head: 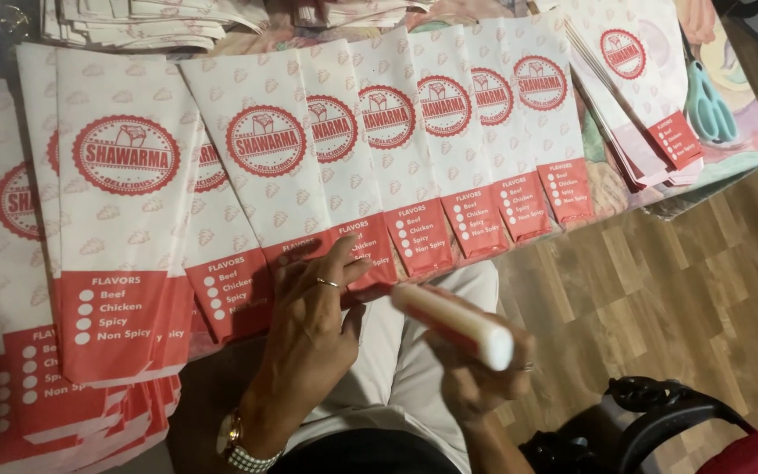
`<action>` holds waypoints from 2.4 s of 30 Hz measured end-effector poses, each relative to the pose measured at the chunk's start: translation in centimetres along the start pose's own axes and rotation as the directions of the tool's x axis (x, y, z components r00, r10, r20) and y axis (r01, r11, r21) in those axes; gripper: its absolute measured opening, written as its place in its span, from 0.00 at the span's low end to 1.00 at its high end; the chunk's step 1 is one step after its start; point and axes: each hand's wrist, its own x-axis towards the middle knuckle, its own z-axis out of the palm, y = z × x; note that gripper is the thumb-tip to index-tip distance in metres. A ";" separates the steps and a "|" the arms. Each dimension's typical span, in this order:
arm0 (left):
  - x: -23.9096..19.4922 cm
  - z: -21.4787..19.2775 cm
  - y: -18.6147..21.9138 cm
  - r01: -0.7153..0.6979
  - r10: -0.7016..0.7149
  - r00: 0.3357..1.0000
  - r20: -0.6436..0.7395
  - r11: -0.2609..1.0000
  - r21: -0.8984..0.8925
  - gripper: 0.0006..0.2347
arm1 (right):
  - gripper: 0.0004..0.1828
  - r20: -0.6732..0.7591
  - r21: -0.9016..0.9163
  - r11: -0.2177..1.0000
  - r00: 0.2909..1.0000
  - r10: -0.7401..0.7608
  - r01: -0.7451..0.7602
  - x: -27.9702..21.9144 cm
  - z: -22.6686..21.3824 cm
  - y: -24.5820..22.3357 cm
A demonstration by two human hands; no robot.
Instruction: Applying glue to the edges of paper bags and stacking them for assembly.
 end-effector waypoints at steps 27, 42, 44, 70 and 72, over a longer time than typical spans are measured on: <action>0.5 1.4 0.0 0.027 -0.026 0.982 -0.185 1.000 0.004 0.25 | 0.34 -0.036 -0.230 0.964 0.989 -0.146 0.134 2.6 3.0 -2.5; 0.5 0.9 -0.1 0.015 -0.027 0.989 -0.145 0.997 -0.081 0.21 | 0.29 -0.183 -0.353 0.936 0.980 -0.078 0.009 1.5 1.3 -0.6; 0.5 0.8 -0.2 0.005 -0.017 0.989 -0.150 0.997 -0.079 0.20 | 0.31 -0.109 -0.379 0.918 0.980 -0.167 0.114 1.6 2.3 -1.2; -2.6 -4.3 -1.7 0.093 -0.093 0.993 -0.074 0.996 -0.006 0.31 | 0.23 0.000 -0.002 0.999 0.999 0.042 -0.042 3.5 6.8 -5.8; -2.6 -4.8 -1.5 0.101 -0.103 0.993 -0.050 0.994 -0.030 0.32 | 0.25 0.032 -0.037 0.998 0.998 0.060 -0.059 2.8 6.4 -5.1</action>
